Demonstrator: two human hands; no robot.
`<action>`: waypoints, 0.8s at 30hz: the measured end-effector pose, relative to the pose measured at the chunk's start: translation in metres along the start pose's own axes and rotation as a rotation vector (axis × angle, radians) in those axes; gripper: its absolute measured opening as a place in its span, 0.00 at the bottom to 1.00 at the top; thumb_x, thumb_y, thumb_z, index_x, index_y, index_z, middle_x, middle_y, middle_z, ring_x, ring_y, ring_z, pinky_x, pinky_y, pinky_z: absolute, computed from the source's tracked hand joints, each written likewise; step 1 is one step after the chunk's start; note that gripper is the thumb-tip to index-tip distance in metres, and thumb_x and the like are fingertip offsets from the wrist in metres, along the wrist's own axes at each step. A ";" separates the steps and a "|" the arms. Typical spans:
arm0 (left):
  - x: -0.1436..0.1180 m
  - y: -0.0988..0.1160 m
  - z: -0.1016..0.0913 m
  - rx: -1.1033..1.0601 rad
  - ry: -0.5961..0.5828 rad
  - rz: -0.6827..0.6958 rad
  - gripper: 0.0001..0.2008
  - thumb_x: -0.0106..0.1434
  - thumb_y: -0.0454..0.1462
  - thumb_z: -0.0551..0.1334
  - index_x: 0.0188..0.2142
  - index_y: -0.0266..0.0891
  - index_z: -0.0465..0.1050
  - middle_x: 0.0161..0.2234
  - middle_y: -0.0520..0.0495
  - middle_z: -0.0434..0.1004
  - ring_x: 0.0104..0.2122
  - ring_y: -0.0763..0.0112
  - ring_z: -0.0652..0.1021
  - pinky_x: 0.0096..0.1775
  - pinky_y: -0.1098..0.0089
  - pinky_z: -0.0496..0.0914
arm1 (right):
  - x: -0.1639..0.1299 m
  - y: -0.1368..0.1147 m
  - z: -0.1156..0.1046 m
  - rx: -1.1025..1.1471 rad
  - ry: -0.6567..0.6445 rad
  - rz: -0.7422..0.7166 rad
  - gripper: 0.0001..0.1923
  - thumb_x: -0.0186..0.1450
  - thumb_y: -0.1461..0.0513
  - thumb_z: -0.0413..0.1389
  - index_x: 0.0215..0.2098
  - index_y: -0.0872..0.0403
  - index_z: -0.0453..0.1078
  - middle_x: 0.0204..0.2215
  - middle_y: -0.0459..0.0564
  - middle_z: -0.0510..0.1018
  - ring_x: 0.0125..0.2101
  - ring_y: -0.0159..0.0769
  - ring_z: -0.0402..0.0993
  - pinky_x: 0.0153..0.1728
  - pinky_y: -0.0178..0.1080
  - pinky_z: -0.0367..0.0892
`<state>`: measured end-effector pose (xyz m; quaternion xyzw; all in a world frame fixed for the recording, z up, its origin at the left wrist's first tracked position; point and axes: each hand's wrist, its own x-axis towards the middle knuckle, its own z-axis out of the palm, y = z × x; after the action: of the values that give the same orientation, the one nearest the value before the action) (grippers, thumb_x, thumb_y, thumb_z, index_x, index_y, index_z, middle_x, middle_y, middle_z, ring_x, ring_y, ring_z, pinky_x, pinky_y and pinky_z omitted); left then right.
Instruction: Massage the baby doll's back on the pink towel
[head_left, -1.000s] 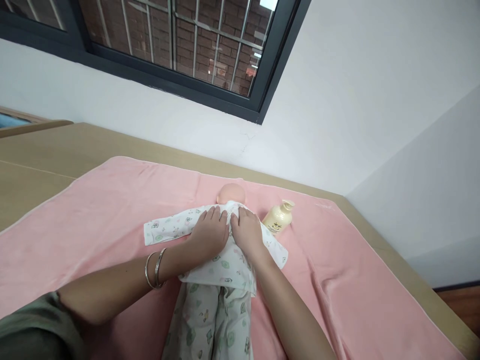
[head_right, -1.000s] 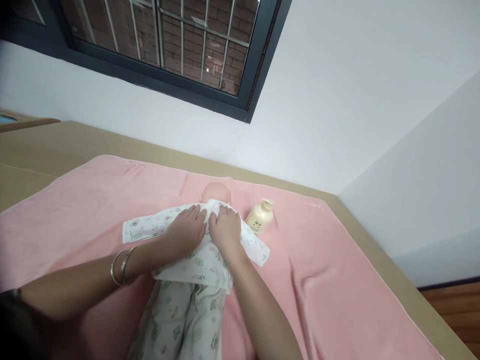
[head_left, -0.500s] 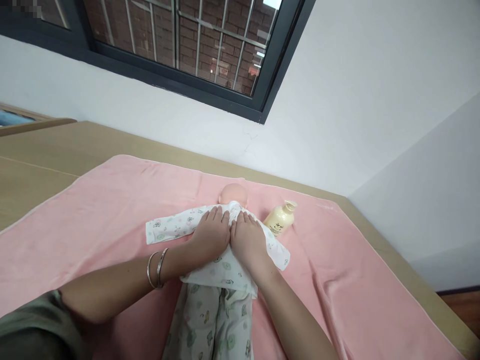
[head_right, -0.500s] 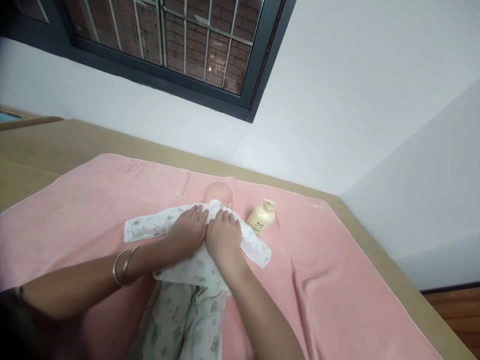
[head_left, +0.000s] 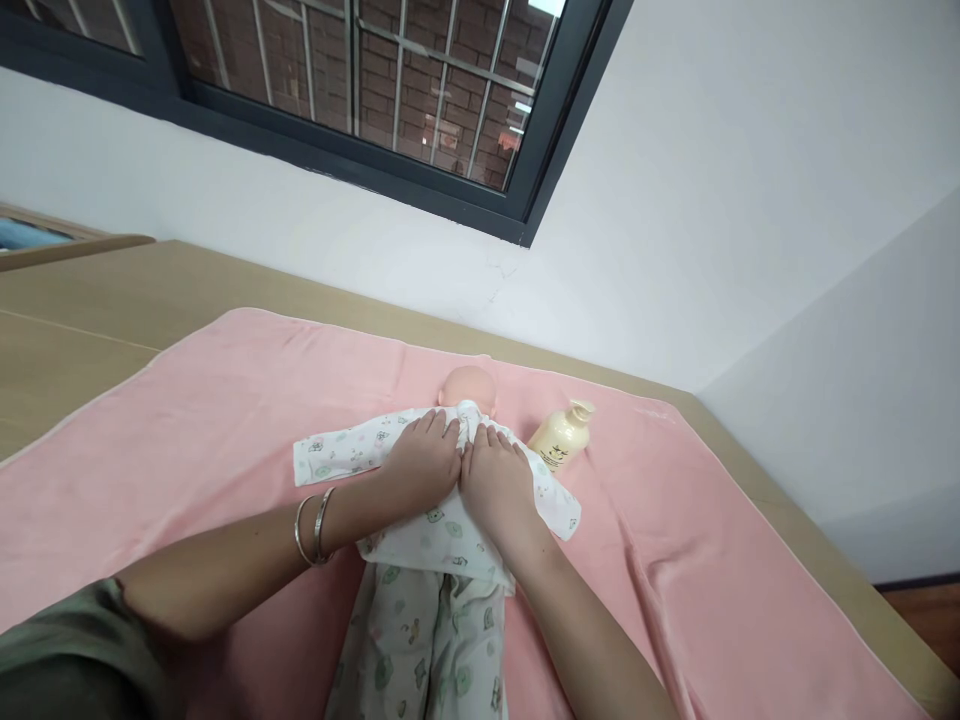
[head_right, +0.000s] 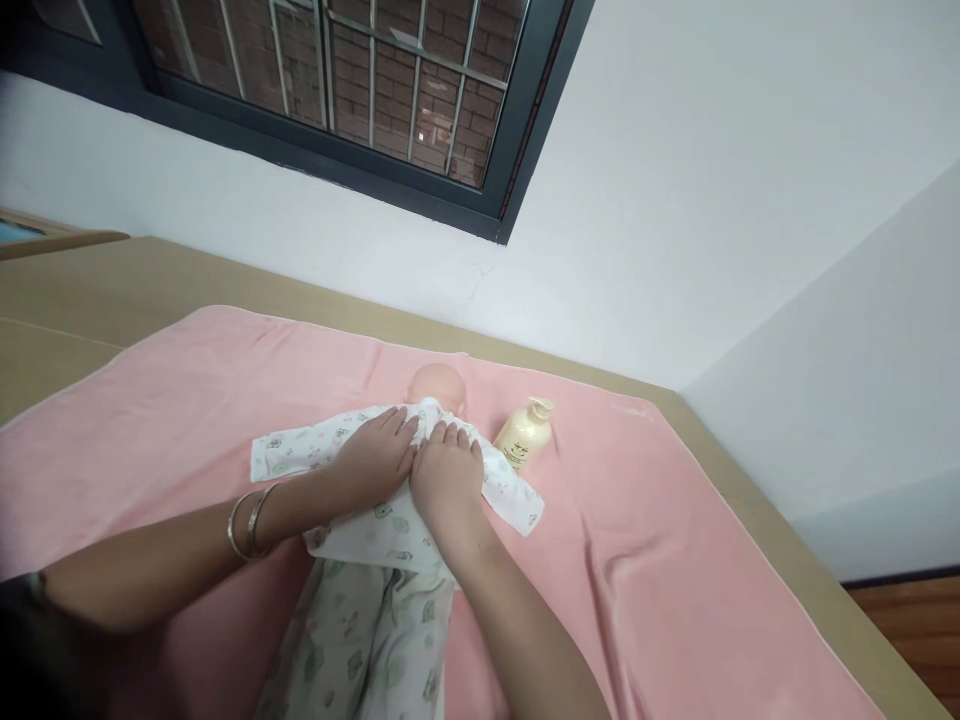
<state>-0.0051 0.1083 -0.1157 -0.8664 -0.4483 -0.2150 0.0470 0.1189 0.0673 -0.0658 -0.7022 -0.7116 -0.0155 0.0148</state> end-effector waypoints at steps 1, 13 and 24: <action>0.001 -0.002 -0.001 -0.009 -0.003 0.003 0.22 0.69 0.35 0.49 0.57 0.26 0.69 0.54 0.27 0.73 0.56 0.45 0.72 0.56 0.49 0.67 | 0.000 0.000 0.000 0.000 -0.001 0.000 0.25 0.76 0.63 0.41 0.67 0.66 0.59 0.65 0.68 0.66 0.65 0.51 0.64 0.63 0.52 0.58; 0.007 -0.011 -0.009 -0.079 -0.035 0.024 0.16 0.68 0.35 0.50 0.50 0.34 0.71 0.47 0.35 0.76 0.48 0.51 0.75 0.52 0.53 0.70 | -0.001 -0.001 0.004 -0.009 0.033 -0.004 0.24 0.76 0.61 0.41 0.65 0.64 0.62 0.63 0.69 0.68 0.63 0.52 0.67 0.62 0.53 0.60; 0.016 -0.022 -0.007 -0.137 -0.065 0.027 0.11 0.68 0.37 0.52 0.41 0.37 0.71 0.42 0.37 0.76 0.43 0.53 0.75 0.49 0.54 0.71 | 0.002 0.001 -0.001 0.024 0.012 -0.003 0.22 0.76 0.60 0.40 0.60 0.61 0.66 0.61 0.66 0.72 0.61 0.50 0.67 0.59 0.49 0.60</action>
<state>-0.0167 0.1314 -0.1054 -0.8800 -0.4222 -0.2164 -0.0239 0.1200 0.0697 -0.0644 -0.7007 -0.7129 -0.0113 0.0277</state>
